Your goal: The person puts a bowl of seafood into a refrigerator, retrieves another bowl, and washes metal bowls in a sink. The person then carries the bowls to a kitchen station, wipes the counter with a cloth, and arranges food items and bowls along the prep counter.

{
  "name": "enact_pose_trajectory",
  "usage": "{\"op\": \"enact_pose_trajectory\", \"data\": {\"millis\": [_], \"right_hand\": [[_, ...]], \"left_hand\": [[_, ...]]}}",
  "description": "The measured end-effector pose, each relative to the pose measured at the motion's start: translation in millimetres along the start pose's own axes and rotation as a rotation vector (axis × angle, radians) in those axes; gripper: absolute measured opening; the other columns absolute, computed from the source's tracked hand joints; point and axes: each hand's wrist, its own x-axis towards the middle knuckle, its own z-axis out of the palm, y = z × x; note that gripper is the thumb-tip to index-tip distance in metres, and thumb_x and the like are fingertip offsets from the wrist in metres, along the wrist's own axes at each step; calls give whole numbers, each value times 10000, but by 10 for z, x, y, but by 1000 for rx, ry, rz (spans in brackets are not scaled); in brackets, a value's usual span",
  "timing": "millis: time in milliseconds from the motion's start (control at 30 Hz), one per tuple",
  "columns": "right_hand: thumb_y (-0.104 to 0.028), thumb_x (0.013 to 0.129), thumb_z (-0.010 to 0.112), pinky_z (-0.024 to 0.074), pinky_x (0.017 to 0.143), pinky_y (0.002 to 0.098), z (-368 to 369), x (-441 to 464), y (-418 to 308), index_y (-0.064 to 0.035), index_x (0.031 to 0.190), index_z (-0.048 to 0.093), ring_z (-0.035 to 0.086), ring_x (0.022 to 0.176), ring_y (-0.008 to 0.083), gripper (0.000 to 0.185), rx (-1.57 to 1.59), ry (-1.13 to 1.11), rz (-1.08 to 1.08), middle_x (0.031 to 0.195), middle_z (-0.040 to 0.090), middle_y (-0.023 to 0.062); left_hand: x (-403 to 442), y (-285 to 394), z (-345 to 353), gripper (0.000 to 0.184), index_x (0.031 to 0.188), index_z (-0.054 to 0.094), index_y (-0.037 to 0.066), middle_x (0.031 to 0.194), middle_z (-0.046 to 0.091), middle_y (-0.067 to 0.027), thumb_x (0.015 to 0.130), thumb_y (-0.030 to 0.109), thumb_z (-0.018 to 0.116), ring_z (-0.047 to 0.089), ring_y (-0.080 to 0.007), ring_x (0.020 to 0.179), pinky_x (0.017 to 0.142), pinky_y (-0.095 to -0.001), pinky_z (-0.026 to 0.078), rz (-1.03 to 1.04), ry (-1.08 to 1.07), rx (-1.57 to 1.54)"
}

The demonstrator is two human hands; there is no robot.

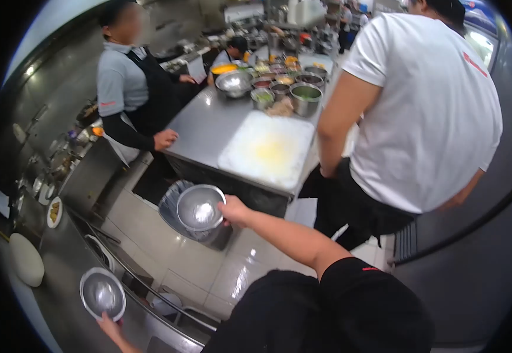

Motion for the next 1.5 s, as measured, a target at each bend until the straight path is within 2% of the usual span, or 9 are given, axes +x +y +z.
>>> {"op": "enact_pose_trajectory", "data": {"millis": [67,200,433,833,1033,1267,1300,1400,1500], "right_hand": [[-129,902,447,495,427,319,-165,-188,56,16,1089,567,608,534,183,265,24,78,-8,757,649,138],[-148,934,485,526,473,315,-639,-428,253,18,1068,581,627,573,184,234,57,135,-14,791,662,131],[-192,922,560,494,512,252,-1405,-1094,63,-17,1124,582,589,576,119,268,63,130,31,831,657,76],[-175,924,525,520,525,286,-2247,-1454,1035,33,1104,584,631,594,169,281,47,16,291,812,652,115],[-202,924,517,526,520,317,-2813,-1790,2285,50,1123,587,672,667,206,329,-52,102,571,801,654,131],[-219,823,555,516,475,359,-3761,-2744,3446,12,730,679,631,487,231,278,-716,113,835,616,656,163],[-213,774,579,558,610,391,-3915,-2788,3475,11,790,694,688,637,276,252,-1077,-270,862,733,690,196],[-210,743,598,555,770,412,-4019,-3108,3306,-1,869,708,695,873,314,267,-1107,192,916,906,698,218],[-233,730,617,527,873,409,-4058,-3117,2938,0,949,707,645,1037,336,332,-1064,321,1022,1062,671,221]], "left_hand": [[-476,475,789,468,1360,420,98,1149,598,-119,923,245,501,648,-229,823,508,-305,512,-45,-138,-40],[-820,315,1806,464,1334,436,96,1181,589,-125,898,209,550,655,-248,865,557,-337,553,-207,-434,-4],[-2030,-190,2640,293,1175,515,14,927,643,-122,938,186,519,644,-207,651,446,-280,540,-483,-665,-14],[-2446,-1558,2165,276,1075,545,-12,858,635,-123,950,207,432,652,-237,767,633,-362,562,-886,-443,92],[-2815,-1733,1853,275,1082,521,-13,919,612,-136,942,205,429,649,-245,738,655,-399,570,-953,-329,124],[-2788,-1840,1583,266,1121,496,13,913,570,-151,963,214,421,616,-266,716,637,-451,558,-1064,-312,326],[-2923,-1513,1734,271,1146,499,30,945,562,-159,972,222,418,610,-277,767,667,-459,550,-1023,-304,385],[-2755,-1589,1972,285,1160,498,29,945,563,-165,977,229,411,606,-282,802,706,-483,540,-1028,-270,505],[-2530,-1626,2252,273,1152,504,39,926,557,-157,975,222,405,591,-270,789,731,-473,523,-1004,-409,426]]}}
